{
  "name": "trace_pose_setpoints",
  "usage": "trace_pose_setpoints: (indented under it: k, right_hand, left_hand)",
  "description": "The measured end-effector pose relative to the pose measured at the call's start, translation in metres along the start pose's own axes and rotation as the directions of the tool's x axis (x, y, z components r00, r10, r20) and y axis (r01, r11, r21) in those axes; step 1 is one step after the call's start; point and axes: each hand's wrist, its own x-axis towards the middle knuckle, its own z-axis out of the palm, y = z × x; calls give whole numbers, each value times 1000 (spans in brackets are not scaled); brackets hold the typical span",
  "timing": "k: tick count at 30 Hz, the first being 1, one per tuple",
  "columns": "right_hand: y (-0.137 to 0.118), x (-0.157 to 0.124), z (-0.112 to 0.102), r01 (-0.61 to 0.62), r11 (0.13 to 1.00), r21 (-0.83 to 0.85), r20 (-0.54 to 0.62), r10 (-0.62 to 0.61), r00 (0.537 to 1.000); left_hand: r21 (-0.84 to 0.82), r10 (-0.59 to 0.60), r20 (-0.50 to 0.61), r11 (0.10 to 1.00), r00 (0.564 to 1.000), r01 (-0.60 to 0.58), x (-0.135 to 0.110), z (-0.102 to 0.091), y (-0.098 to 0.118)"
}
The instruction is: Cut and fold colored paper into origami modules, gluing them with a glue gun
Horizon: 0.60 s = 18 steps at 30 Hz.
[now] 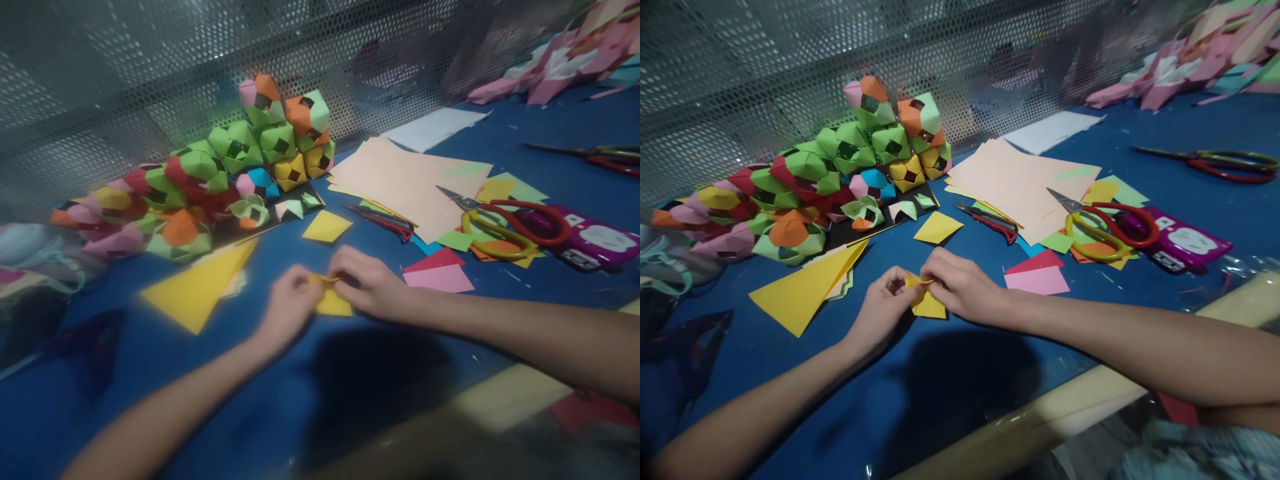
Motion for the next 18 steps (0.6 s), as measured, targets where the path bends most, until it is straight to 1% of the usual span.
trace_pose_setpoints:
  k: [2,5,10,12,15,16,18]
  right_hand:
    - [0,-1,0,16,1000,-2,21,-16,1000]
    - [0,-1,0,4,1000,-2,29,-4,1000]
    - [-1,-1,-1,3,999,38,28,-4,1000]
    - [-2,-1,-1,-21,999,48,30,19,999]
    - [-3,0,-3,-130,991,38,49,128,990]
    - [-4,1,-3,-188,981,44,71,184,980]
    - [-6,3,-5,-319,945,78,135,307,942]
  left_hand:
    - [-34,1,14,999,1000,0,1,0,-2]
    - [-87,-10,33,996,999,13,2,-1,-5]
    - [-141,-6,24,990,1000,10,3,-2,-6]
    - [-143,-1,19,990,1000,3,4,-2,-6]
    - [-141,6,13,990,1000,-5,5,-2,-6]
    - [-140,8,12,990,1000,-6,5,-2,-6]
    - [-136,8,10,991,1000,-7,5,-2,-5]
